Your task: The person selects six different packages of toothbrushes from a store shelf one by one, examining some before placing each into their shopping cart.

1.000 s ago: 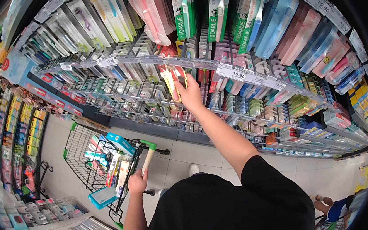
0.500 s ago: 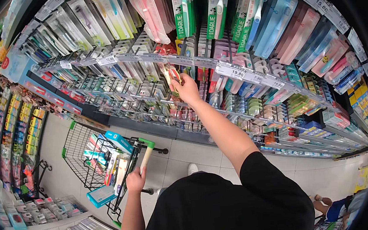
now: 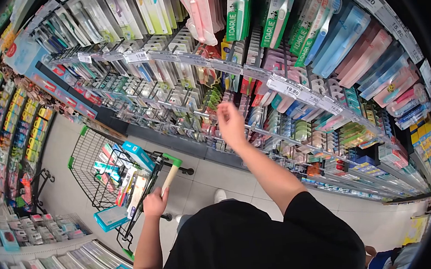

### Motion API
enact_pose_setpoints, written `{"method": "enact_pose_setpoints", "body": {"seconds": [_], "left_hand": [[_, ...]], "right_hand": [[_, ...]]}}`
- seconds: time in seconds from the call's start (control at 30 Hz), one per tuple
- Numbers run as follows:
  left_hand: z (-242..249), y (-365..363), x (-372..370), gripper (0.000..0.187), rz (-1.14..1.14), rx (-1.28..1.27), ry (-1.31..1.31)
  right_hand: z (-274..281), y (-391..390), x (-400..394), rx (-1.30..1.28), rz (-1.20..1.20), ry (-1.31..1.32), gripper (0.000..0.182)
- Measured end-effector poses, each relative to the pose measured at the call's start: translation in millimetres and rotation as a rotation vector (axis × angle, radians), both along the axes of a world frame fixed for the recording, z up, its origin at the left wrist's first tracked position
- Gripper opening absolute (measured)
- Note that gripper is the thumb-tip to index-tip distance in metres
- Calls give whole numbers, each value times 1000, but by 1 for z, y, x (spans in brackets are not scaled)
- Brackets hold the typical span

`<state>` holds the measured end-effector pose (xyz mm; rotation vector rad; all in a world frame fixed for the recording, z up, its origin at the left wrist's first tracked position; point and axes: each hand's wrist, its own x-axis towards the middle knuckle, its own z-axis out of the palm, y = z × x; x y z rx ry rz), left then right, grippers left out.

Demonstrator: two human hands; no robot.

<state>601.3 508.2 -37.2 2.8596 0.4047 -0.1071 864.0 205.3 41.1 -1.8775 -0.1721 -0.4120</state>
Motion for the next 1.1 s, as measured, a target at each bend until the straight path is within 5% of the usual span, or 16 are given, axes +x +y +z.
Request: {"method": "enact_pose_setpoints", "body": {"seconds": [0.27,0.37,0.7,0.73,0.97,1.1], "left_hand": [[0,0,4,54,10,-53,-7],[2,-4,2,53,53,-93,10],[2,-11,-21,53,45,-314,56],[3,-12,-25,53,33,-377,43],[5,-31,-42,32,19,-350,-131],[12,-16,-46,20,180,-537,-255]], "right_hand": [[-42,104,-84,-444,840,-235,21],[-57,135,-108,-636,1027,-80,24],[-123,178,-119,-963,1156,78,22],[-94,174,-119,-909,1095,255,21],[-87,155,-129,-1008,1207,183,23],[-84,153,-132,-815,1132,248,27]]}}
